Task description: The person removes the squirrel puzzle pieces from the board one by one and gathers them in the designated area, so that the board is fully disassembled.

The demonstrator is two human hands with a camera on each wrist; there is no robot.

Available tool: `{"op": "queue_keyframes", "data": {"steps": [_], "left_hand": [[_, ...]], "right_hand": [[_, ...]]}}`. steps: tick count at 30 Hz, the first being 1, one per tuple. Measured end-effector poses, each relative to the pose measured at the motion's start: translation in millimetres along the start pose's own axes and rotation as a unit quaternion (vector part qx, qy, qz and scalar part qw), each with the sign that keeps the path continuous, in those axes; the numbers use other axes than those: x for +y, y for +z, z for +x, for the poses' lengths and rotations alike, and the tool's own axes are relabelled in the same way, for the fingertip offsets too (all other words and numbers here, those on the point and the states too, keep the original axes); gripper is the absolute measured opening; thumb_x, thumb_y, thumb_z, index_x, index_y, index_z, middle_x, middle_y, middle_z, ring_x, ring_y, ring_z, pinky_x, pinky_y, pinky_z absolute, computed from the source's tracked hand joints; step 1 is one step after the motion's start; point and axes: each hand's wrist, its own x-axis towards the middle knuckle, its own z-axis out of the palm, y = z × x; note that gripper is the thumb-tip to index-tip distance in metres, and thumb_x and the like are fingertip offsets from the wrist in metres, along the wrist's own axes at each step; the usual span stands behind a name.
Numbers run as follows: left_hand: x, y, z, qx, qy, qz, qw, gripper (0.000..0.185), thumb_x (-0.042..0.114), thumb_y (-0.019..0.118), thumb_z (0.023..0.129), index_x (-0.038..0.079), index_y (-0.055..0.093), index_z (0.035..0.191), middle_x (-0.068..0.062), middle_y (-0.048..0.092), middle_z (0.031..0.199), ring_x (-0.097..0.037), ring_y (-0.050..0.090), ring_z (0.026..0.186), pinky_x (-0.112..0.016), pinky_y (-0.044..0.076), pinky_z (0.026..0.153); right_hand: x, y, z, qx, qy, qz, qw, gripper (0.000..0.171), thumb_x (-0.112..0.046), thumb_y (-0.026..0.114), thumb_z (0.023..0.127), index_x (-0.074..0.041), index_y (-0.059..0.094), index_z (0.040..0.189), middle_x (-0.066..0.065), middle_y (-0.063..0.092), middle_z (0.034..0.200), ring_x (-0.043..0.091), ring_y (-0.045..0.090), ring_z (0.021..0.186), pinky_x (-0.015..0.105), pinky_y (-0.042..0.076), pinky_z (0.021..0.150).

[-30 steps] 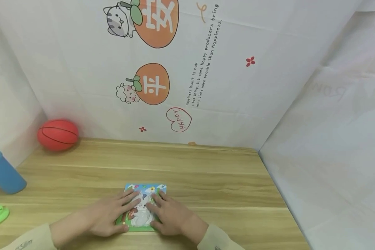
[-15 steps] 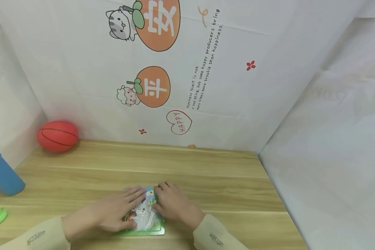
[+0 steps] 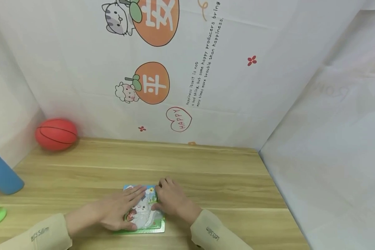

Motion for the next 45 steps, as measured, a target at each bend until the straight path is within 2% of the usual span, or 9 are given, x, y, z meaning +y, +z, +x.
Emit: {"op": "queue_keyframes", "data": {"steps": [7, 13, 17, 20, 28, 35, 40, 45], "left_hand": [[-0.8, -0.9, -1.4, 0.01, 0.006, -0.009, 0.9999, 0.105, 0.074, 0.055, 0.092, 0.002, 0.027, 0.163, -0.013, 0.021, 0.175, -0.03, 0.024, 0.163, -0.049, 0.029, 0.133], [-0.9, -2.7, -0.7, 0.012, 0.008, -0.031, 0.9994, 0.103, 0.074, 0.051, 0.094, 0.001, 0.027, 0.163, -0.014, 0.021, 0.175, -0.031, 0.024, 0.163, -0.051, 0.028, 0.133], [-0.3, -4.5, -0.7, 0.008, 0.001, -0.049, 0.9988, 0.095, 0.071, 0.044, 0.1, 0.003, 0.025, 0.164, -0.012, 0.019, 0.176, -0.031, 0.022, 0.164, -0.051, 0.027, 0.133], [-0.6, -5.4, -0.3, 0.006, -0.004, -0.052, 0.9986, 0.09, 0.067, 0.044, 0.102, 0.005, 0.024, 0.165, -0.011, 0.017, 0.176, -0.03, 0.02, 0.164, -0.051, 0.026, 0.134], [-0.9, -5.3, 1.1, 0.007, -0.004, -0.032, 0.9995, 0.09, 0.066, 0.045, 0.101, 0.005, 0.025, 0.164, -0.011, 0.019, 0.176, -0.029, 0.022, 0.164, -0.049, 0.027, 0.133], [1.4, -5.6, -0.5, 0.006, -0.002, -0.036, 0.9993, 0.09, 0.066, 0.046, 0.101, 0.004, 0.027, 0.164, -0.012, 0.021, 0.175, -0.031, 0.024, 0.163, -0.05, 0.028, 0.133], [1.4, -4.3, -1.1, 0.009, 0.0, -0.03, 0.9995, 0.09, 0.066, 0.046, 0.101, 0.003, 0.028, 0.163, -0.013, 0.023, 0.175, -0.032, 0.025, 0.163, -0.051, 0.029, 0.132], [0.8, 0.1, -0.8, 0.013, 0.005, -0.028, 0.9995, 0.09, 0.066, 0.045, 0.102, 0.002, 0.028, 0.163, -0.014, 0.023, 0.175, -0.032, 0.025, 0.162, -0.051, 0.03, 0.132]], "right_hand": [[0, -5, 4, -0.003, 0.024, 0.064, 0.998, 0.068, -0.057, 0.077, 0.087, -0.008, 0.065, 0.132, 0.007, 0.065, 0.126, 0.019, 0.057, 0.116, 0.035, 0.054, 0.106], [2, -8, 9, -0.017, 0.045, 0.106, 0.993, 0.067, -0.054, 0.084, 0.081, -0.009, 0.065, 0.125, 0.006, 0.065, 0.117, 0.02, 0.055, 0.111, 0.037, 0.053, 0.104], [2, -9, 11, -0.026, 0.05, 0.113, 0.992, 0.067, -0.054, 0.084, 0.08, -0.009, 0.064, 0.125, 0.006, 0.064, 0.118, 0.02, 0.056, 0.113, 0.037, 0.053, 0.106], [2, -10, 12, -0.024, 0.051, 0.12, 0.991, 0.068, -0.054, 0.085, 0.079, -0.009, 0.064, 0.125, 0.006, 0.064, 0.118, 0.021, 0.056, 0.113, 0.038, 0.053, 0.106], [3, -11, 14, -0.032, 0.063, 0.135, 0.988, 0.069, -0.052, 0.087, 0.077, -0.01, 0.063, 0.127, 0.006, 0.063, 0.12, 0.02, 0.055, 0.114, 0.038, 0.053, 0.106], [3, -10, 14, -0.039, 0.067, 0.145, 0.986, 0.069, -0.051, 0.087, 0.078, -0.01, 0.062, 0.128, 0.006, 0.062, 0.122, 0.02, 0.053, 0.115, 0.038, 0.052, 0.107], [3, -10, 13, -0.035, 0.066, 0.154, 0.985, 0.07, -0.051, 0.088, 0.077, -0.011, 0.06, 0.126, 0.004, 0.059, 0.12, 0.017, 0.051, 0.111, 0.037, 0.053, 0.103], [0, -11, 10, -0.022, 0.045, 0.124, 0.991, 0.07, -0.053, 0.086, 0.079, -0.011, 0.057, 0.126, 0.003, 0.061, 0.117, 0.017, 0.054, 0.109, 0.035, 0.054, 0.1]]}}
